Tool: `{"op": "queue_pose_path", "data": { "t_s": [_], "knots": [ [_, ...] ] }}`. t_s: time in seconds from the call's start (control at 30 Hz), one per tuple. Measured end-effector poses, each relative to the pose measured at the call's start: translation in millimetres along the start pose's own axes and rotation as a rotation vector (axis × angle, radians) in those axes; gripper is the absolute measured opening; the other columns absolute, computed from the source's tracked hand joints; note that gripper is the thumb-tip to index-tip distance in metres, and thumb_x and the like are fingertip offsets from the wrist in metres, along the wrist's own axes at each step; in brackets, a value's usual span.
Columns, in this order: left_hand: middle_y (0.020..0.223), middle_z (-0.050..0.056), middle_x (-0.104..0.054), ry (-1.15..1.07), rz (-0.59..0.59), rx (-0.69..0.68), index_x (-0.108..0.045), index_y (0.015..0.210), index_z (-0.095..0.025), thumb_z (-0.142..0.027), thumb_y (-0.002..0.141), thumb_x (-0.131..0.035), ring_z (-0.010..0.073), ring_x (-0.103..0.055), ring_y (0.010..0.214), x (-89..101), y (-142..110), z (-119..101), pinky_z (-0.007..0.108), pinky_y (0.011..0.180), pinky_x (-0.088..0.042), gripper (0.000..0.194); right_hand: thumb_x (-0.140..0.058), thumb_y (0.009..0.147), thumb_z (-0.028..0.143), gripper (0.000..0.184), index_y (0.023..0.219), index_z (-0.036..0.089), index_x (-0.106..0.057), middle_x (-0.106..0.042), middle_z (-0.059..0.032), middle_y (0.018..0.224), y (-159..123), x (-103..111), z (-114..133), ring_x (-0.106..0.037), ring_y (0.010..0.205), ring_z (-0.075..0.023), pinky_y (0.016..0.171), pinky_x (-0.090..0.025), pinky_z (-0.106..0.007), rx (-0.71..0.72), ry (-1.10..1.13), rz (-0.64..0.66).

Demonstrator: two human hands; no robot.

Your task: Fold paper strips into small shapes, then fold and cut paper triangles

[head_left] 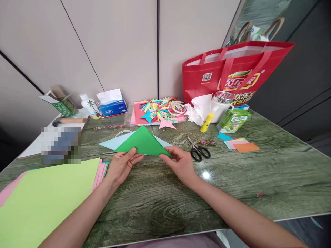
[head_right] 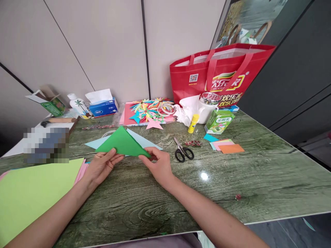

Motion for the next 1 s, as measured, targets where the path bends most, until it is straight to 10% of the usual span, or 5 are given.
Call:
{"op": "queue_pose_path", "data": {
  "t_s": [1.0],
  "knots": [
    [0.056,0.005,-0.069,0.050,0.007,-0.049,-0.068,0.055,-0.011,-0.025,0.049,-0.083,0.0186,-0.068,0.061,1.6,-1.2,1.3,0.029,0.066,-0.057,0.021,-0.064,0.070,0.033,0.017,0.079,0.017,-0.062,-0.062,-0.0024,0.071,3.1,0.3,-3.3,-0.055,0.059,-0.0144,0.055,-0.045,-0.025,-0.076,0.012,-0.026]
  ]
}}
Point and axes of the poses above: each hand's wrist, its own y-axis towards the middle knuckle, its own x-axis out of the back of the hand, z = x × y, the point moved 2 cm from there along y, towards the middle knuckle
